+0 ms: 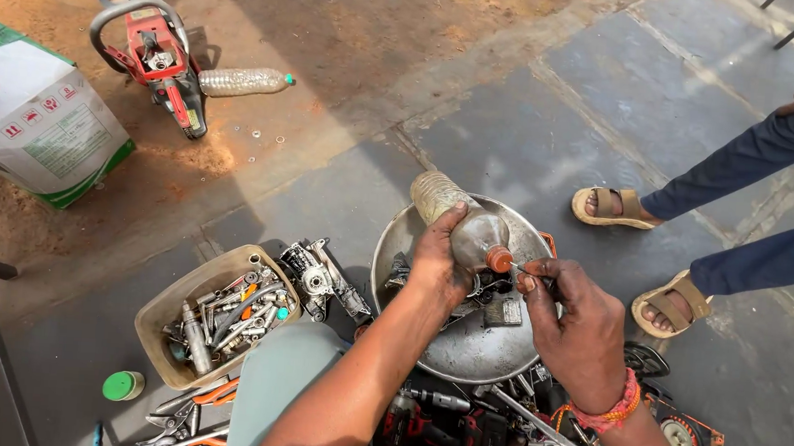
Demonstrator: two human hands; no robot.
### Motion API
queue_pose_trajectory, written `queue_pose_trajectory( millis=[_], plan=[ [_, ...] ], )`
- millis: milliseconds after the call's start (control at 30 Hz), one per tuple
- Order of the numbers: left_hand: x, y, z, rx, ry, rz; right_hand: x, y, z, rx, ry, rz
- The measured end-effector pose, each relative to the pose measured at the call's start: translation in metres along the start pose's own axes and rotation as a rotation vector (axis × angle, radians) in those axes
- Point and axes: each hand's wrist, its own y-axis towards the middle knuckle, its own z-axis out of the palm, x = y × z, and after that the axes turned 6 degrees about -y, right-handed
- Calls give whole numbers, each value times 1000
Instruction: Cleaning and assembling mechanical engine components using solvent and a brush in a metal bowl.
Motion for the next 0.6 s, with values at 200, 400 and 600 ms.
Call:
queue_pose_trajectory(
  millis=[200,400,600],
  plan=[
    [-4,0,6,-77,5,22,-10,4,6,30,-11,-49],
    [-2,0,13,-174,29,64,-21,9,4,71,-115,-106],
    [0,-6,20,-255,39,183,-33,7,8,65,-259,-255]
  ],
)
